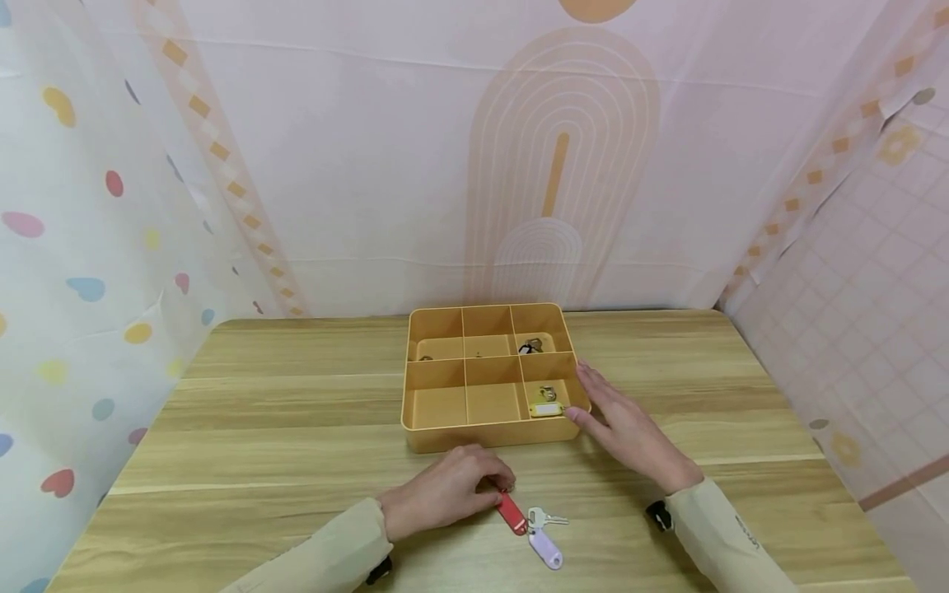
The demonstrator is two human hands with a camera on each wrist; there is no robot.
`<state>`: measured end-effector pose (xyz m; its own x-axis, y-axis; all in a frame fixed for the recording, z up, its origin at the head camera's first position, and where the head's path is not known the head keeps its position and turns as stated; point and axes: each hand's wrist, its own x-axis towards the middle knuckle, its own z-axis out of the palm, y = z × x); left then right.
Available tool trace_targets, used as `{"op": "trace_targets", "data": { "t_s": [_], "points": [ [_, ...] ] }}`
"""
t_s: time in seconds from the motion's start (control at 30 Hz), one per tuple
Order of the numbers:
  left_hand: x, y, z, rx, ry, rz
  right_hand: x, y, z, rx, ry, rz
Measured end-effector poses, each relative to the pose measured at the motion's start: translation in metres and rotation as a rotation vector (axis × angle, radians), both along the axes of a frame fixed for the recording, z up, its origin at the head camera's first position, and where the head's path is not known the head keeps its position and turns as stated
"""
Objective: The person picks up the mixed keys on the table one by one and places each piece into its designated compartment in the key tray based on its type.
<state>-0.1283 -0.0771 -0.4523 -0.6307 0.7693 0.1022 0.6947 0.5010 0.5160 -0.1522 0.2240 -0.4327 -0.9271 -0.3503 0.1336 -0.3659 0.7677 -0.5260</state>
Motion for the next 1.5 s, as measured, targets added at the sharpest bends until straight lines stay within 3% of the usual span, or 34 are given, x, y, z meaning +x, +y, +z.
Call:
{"op": "trace_targets", "data": {
  "t_s": [0.27,0.57,0.77,1.03,1.13,1.37,1.5],
  "points": [
    [0.002,0.0,-0.002,-0.057,0.083,0.038,0.0,-0.001,0.0,-0.003,0.006,0.009],
    [0.002,0.002,-0.001,-0.059,0.122,0.028,-0.001,-0.002,-0.001,-0.008,-0.001,0.014],
    [0.002,0.0,-0.002,-0.016,0.147,0.021,-0.001,-0.002,0.0,-0.008,-0.003,0.014],
    [0.008,-0.006,0.004,0.032,0.098,0.075,-0.001,-0.002,-0.001,-0.017,-0.007,0.013],
    [0.01,-0.008,0.009,0.068,0.087,0.084,0.0,-0.001,-0.001,-0.021,-0.009,0.011],
    [0.011,-0.009,0.014,0.18,0.136,0.103,0.001,0.0,0.0,-0.026,-0.011,0.009],
    [0.013,-0.01,0.018,0.217,0.115,0.126,0.0,0.0,-0.001,-0.028,-0.007,0.004]
  ]
}}
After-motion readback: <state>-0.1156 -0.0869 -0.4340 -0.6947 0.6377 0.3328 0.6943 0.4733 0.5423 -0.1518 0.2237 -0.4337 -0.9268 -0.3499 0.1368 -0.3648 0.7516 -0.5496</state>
